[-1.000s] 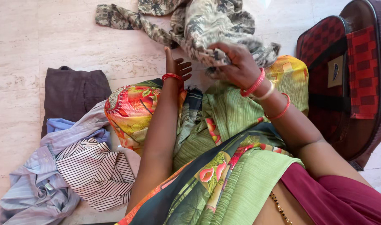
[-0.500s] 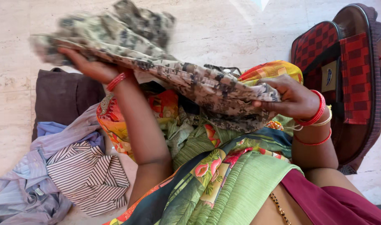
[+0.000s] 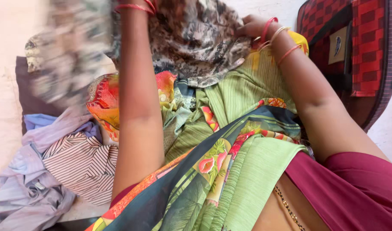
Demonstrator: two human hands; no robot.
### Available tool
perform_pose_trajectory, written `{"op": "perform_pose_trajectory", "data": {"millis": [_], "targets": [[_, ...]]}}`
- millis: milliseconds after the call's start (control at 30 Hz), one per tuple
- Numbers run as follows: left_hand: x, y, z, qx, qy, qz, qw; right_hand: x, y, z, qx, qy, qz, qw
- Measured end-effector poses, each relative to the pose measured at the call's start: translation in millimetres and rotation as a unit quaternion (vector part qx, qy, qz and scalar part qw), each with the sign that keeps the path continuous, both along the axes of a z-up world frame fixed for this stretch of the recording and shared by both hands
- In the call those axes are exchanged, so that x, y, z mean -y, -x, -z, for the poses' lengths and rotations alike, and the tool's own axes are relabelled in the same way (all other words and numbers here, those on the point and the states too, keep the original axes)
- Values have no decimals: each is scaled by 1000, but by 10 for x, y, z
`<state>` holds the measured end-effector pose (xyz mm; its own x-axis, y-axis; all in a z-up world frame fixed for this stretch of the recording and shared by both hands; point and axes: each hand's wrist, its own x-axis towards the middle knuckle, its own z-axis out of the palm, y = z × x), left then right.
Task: The person folds a light-colored checked shirt and a camouflage-patterned jacket by hand while sitting on the floor, then places the folded shirt into a bag.
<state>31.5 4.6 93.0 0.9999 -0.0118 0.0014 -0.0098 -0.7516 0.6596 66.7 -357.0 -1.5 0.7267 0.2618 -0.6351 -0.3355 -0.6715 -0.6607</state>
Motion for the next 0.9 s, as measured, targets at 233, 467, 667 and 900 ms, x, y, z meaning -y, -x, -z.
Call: {"op": "perform_pose_trajectory", "data": {"millis": [233,467,667,900], "targets": [[216,229,682,-338,-229,121,905,69,-382,997,275,283,-129,910],[-471,431,1224,-387,-236,-72,888,-226,-84,492,248,207,-135,937],[-433,332,1446,-371,-190,-176,892,-317,-9,514,185,211,-213,936],[-623,240,1787,-245,-66,-309,917,-145,-284,1106,174,296,-245,907]]}}
